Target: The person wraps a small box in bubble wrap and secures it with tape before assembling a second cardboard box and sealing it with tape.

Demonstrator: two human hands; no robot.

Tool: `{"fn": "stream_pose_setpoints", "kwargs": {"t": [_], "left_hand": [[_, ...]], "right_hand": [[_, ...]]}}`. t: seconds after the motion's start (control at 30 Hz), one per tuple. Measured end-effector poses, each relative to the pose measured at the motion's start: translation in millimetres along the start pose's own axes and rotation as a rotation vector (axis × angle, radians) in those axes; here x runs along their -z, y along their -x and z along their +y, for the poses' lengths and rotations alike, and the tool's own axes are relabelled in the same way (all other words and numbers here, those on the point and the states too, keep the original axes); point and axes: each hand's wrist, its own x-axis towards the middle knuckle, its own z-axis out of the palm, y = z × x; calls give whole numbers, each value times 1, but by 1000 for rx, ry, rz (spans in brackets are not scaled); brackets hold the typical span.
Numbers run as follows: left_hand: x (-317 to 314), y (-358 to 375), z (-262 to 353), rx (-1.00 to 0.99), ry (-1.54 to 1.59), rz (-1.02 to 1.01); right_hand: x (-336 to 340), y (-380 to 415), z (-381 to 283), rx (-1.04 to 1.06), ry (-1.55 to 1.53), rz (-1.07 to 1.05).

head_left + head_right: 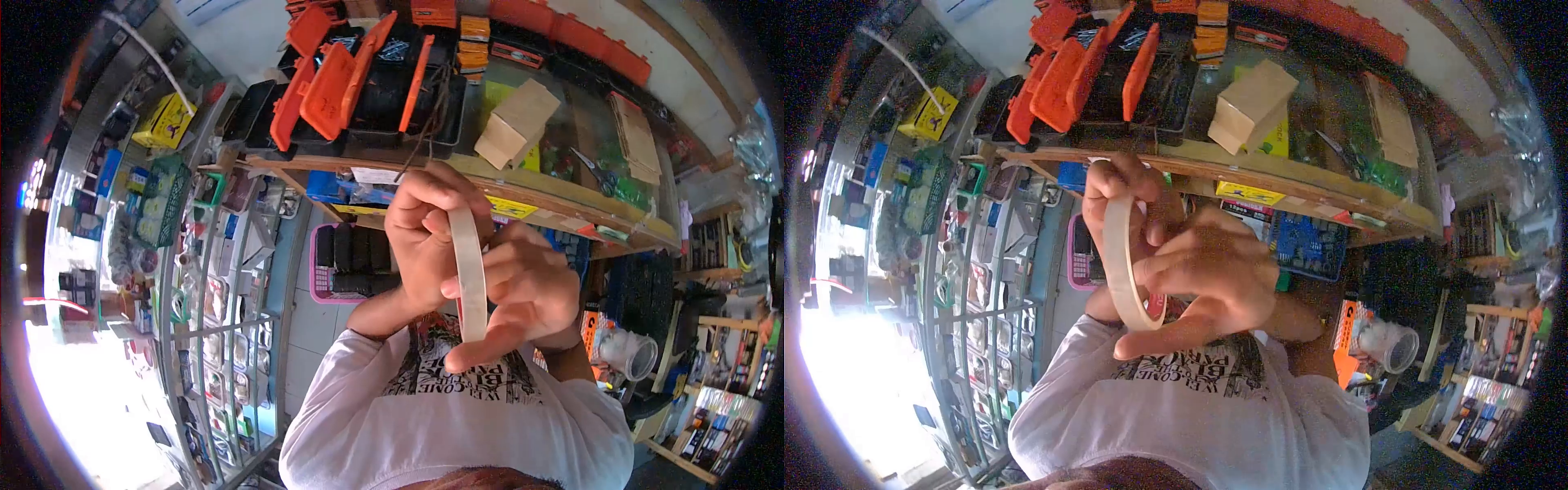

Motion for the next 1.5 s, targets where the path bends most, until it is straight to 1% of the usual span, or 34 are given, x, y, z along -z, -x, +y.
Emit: {"fn": "stream_pose_setpoints", "kwargs": {"t": [0.03,0.1,0.2,0.37,0.47,0.67,0.77,0.83,0.9,0.97,1.03,1.13,1.27,1.37,1.5], "left_hand": [[1,-1,-2,-4,33,-22],[0,-1,-1,19,59,-51],[0,-3,0,54,156,-119],[-2,-9,-1,53,328,-264],[-3,-9,2,65,353,-298],[-5,-13,0,12,389,-368],[-4,-17,0,-5,429,-442],[-1,-25,-2,-40,434,-529],[-2,-24,0,-25,405,-520],[-6,-19,7,37,345,-414],[-3,-19,2,-16,262,-401],[3,-21,-4,-48,193,-415],[7,-18,-3,10,202,-391],[11,-18,-2,5,148,-433],[16,-18,-4,20,124,-441]], "right_hand": [[-4,3,-5,-37,59,33],[-17,3,-2,-4,18,153],[-20,2,-5,40,82,168],[-19,8,-10,88,180,74],[-20,10,-9,99,176,56],[-22,9,-8,99,148,27],[-22,9,-7,99,135,18],[-21,9,-8,93,131,3],[-19,9,-11,86,129,-16],[-16,9,-15,77,118,-40],[-14,8,-21,58,84,-56],[-12,5,-19,22,-61,-36],[-7,2,-22,-28,-67,-75],[-8,4,-24,-88,-91,-70],[-7,4,-24,-170,-145,-68]]}}
